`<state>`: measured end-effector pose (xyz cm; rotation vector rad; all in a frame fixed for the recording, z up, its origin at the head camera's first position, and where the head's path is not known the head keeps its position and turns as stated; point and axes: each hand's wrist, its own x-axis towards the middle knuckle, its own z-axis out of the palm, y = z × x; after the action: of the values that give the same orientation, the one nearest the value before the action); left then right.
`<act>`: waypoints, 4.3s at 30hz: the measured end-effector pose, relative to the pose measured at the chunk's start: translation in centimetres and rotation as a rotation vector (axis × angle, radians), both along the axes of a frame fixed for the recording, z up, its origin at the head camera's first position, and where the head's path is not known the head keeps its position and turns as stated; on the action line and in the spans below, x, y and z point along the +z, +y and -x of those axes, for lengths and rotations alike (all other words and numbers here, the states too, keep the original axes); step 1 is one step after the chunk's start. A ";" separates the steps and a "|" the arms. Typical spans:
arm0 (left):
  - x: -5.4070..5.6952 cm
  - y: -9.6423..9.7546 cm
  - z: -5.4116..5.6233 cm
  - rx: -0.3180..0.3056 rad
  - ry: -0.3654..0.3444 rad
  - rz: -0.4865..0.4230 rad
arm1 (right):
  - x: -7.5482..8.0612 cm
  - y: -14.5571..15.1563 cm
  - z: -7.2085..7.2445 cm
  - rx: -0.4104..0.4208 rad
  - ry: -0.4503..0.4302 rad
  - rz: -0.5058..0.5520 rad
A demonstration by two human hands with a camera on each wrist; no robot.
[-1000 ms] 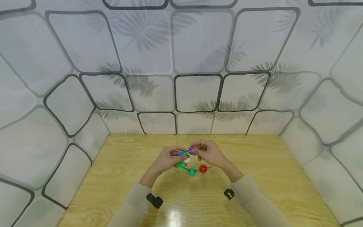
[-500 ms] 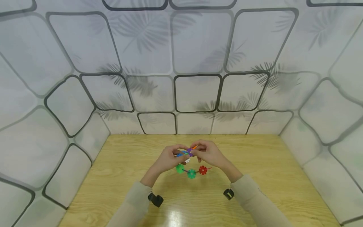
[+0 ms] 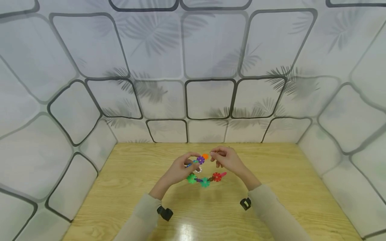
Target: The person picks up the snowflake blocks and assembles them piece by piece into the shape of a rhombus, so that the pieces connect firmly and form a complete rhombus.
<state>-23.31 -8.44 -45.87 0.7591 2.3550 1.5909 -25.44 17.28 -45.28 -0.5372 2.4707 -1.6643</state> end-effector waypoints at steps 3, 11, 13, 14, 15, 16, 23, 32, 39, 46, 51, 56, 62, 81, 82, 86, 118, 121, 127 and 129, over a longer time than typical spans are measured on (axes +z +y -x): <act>0.0 -0.1 -0.1 0.004 0.001 0.016 | -0.8 0.4 0.5 -0.022 -0.003 0.004; -0.1 -0.2 -0.2 0.025 0.002 0.030 | -2.7 1.3 1.7 -0.082 -0.039 -0.015; 0.0 -0.2 -0.2 0.031 0.005 0.032 | -3.3 1.5 2.0 -0.103 -0.052 -0.025; 0.0 -0.2 -0.2 0.036 0.006 0.036 | -3.6 1.6 2.2 -0.109 -0.054 -0.034; 0.0 -0.2 -0.2 0.040 0.009 0.040 | -3.9 1.7 2.4 -0.117 -0.056 -0.042; 0.0 -0.3 -0.2 0.043 0.011 0.045 | -4.1 1.7 2.5 -0.127 -0.061 -0.048; -0.3 -0.4 0.0 0.060 0.029 0.037 | -5.4 2.0 3.1 -0.221 -0.084 -0.116; -0.5 -0.5 0.2 0.094 0.026 -0.002 | -7.4 2.8 4.2 -0.259 -0.127 -0.165; -0.7 -0.6 0.2 0.117 0.014 -0.006 | -9.1 3.4 5.2 -0.266 -0.081 -0.242; -0.6 -0.6 0.1 0.121 0.011 -0.012 | -9.9 3.5 5.9 -0.260 -0.048 -0.297; -0.6 -0.5 0.1 0.112 0.001 -0.005 | -10.4 3.3 6.6 -0.250 -0.001 -0.354; -0.4 -0.5 0.0 0.101 0.001 0.000 | -10.8 3.2 7.2 -0.263 -0.028 -0.372; -0.4 -0.6 0.1 0.093 0.002 0.005 | -11.4 2.7 8.0 -0.297 -0.036 -0.485; -0.2 -0.7 0.0 0.086 0.001 0.007 | -10.4 2.5 7.2 -0.295 -0.007 -0.390; -0.1 -0.7 0.0 0.085 0.002 0.007 | -10.4 2.4 7.2 -0.293 -0.003 -0.366; 0.1 -0.8 -0.1 0.087 0.000 0.018 | -9.9 2.1 7.0 -0.282 0.010 -0.308; 0.3 -0.7 0.2 0.113 -0.056 0.017 | -1.4 0.1 2.7 -0.117 0.122 -0.109; 0.1 -0.7 0.2 0.119 -0.057 0.019 | -1.1 0.0 2.4 -0.090 0.149 -0.105; 0.4 -0.7 0.2 0.129 -0.059 0.026 | -0.4 -0.4 1.4 -0.060 0.164 -0.104; 0.5 -0.7 0.2 0.130 -0.059 0.026 | -0.3 -0.5 1.3 -0.051 0.170 -0.108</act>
<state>-23.50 -9.14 -45.35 0.5569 2.4217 1.6059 -26.69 16.77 -45.57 -0.6317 2.6970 -1.5514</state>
